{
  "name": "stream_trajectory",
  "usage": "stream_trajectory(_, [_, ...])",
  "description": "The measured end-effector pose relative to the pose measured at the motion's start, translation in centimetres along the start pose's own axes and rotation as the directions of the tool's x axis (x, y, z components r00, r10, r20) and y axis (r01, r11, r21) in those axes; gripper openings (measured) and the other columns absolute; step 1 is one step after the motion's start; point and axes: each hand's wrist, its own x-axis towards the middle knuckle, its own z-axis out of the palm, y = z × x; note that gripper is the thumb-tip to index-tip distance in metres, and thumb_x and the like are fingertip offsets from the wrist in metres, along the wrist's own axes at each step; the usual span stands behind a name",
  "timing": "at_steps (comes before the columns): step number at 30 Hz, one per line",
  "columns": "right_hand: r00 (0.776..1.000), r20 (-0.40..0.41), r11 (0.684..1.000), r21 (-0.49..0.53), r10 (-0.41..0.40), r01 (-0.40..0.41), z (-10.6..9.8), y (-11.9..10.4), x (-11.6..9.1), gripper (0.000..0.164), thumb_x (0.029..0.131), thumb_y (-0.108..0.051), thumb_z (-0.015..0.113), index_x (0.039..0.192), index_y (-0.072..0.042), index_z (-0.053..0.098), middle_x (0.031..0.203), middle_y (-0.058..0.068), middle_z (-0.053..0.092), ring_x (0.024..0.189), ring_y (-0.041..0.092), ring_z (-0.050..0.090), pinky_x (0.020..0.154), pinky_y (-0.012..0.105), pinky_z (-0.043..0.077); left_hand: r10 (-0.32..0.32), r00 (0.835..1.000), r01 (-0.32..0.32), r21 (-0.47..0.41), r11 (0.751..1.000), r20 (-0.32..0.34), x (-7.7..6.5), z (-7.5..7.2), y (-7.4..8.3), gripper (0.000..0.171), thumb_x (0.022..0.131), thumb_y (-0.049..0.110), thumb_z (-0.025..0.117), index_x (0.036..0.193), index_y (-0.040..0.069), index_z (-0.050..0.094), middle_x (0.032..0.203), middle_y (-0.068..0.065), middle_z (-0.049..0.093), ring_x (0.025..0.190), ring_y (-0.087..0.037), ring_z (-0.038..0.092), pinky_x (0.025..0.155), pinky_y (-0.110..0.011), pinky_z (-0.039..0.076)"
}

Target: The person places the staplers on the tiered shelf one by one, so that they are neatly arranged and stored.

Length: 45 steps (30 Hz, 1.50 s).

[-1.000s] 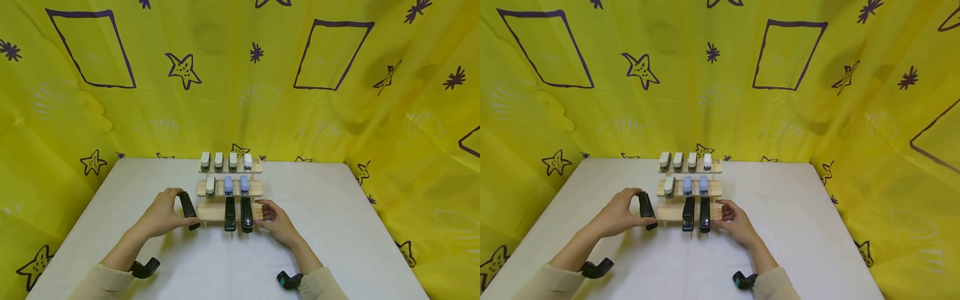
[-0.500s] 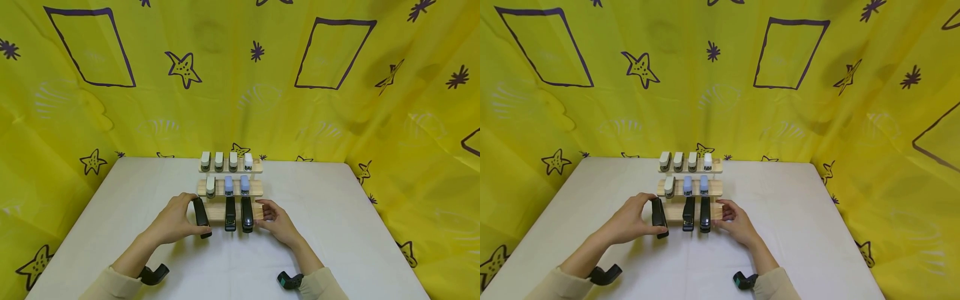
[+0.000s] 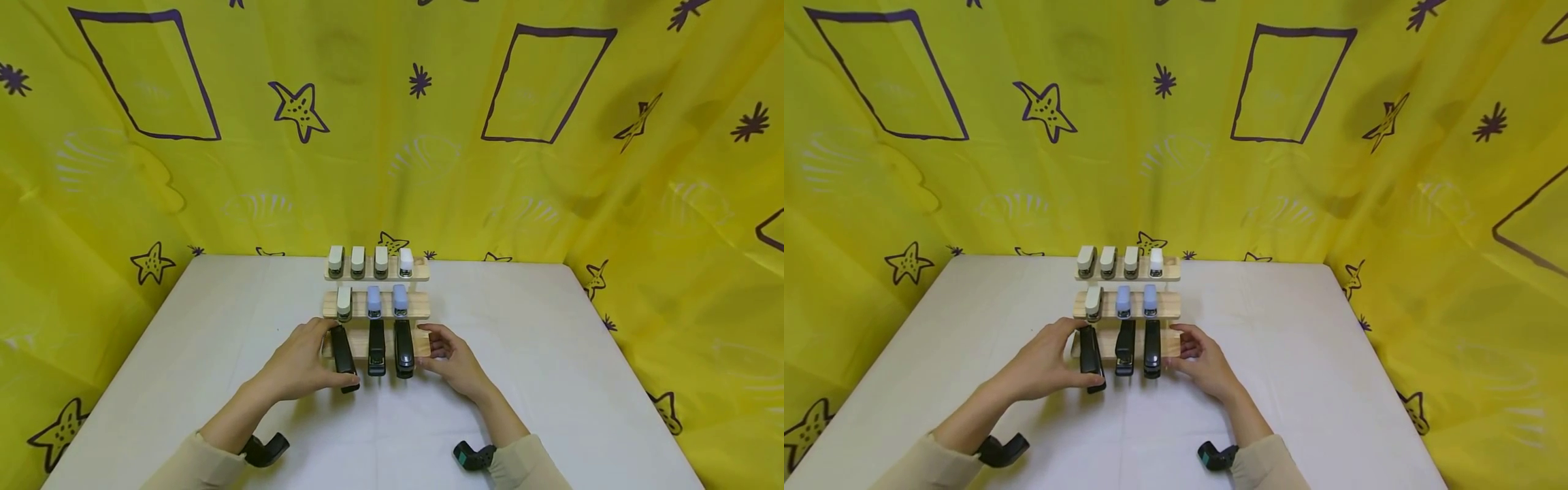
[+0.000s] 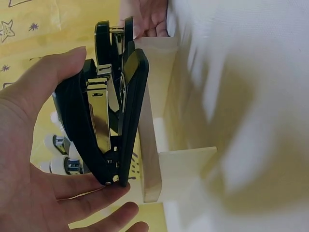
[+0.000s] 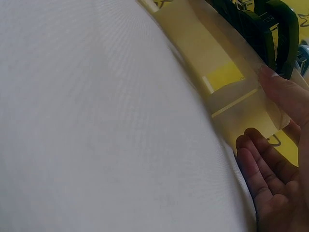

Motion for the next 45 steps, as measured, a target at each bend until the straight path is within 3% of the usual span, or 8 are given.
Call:
stream_trajectory(15, [1.000,-0.003,1.000,0.005,-0.008,0.008,-0.02,-0.02,0.06,0.064,0.085,-0.010,0.085,0.143,-0.015,0.058,0.120,0.018,0.060,0.100,0.023,0.060,0.086,0.022,0.055,-0.015,1.000,0.016,-0.048,0.999,0.010,0.16,0.77,-0.06,0.110,0.072,0.065,0.086,0.153,0.003,0.047,0.153,-0.020,0.051,0.138,-0.041,0.049,0.112,-0.059,0.046])
stream_trajectory(21, [1.000,-0.003,1.000,0.009,-0.012,0.012,-0.12,-0.10,0.13,0.065,0.085,-0.010,0.085,0.143,-0.015,0.058,0.119,0.019,0.061,0.099,0.023,0.061,0.086,0.022,0.055,-0.017,1.000,0.018,-0.077,0.997,0.016,-0.13,0.96,-0.13,0.105,0.078,0.065,0.082,0.157,0.007,0.044,0.154,-0.017,0.049,0.136,-0.038,0.050,0.108,-0.059,0.049])
stream_trajectory(28, [1.000,0.004,1.000,0.011,0.002,-0.002,-0.09,-0.04,0.12,0.065,0.085,-0.010,0.085,0.143,-0.013,0.057,0.119,0.018,0.061,0.099,0.022,0.061,0.086,0.022,0.055,-0.036,0.999,0.038,-0.123,0.992,0.015,-0.37,0.98,-0.15,0.099,0.080,0.062,0.082,0.157,0.011,0.045,0.159,-0.018,0.047,0.145,-0.044,0.044,0.115,-0.065,0.041])
stream_trajectory(35, [1.000,0.006,1.000,0.010,-0.011,0.011,-0.23,0.05,0.12,0.065,0.085,-0.010,0.084,0.144,-0.011,0.056,0.119,0.019,0.061,0.098,0.020,0.061,0.086,0.022,0.055,-0.076,0.997,0.076,-0.185,0.980,0.011,-0.30,0.69,-0.05,0.096,0.078,0.061,0.084,0.155,0.016,0.049,0.155,-0.011,0.055,0.146,-0.039,0.047,0.115,-0.062,0.042])
stream_trajectory(45, [1.000,0.005,1.000,-0.001,-0.007,0.007,-0.14,0.07,0.06,0.064,0.086,-0.012,0.084,0.144,-0.014,0.057,0.118,0.017,0.062,0.099,0.020,0.061,0.086,0.023,0.055,-0.106,0.994,0.102,-0.188,0.977,-0.013,-0.38,0.72,0.03,0.091,0.079,0.057,0.085,0.153,0.015,0.052,0.147,-0.006,0.063,0.142,-0.039,0.052,0.111,-0.061,0.046])
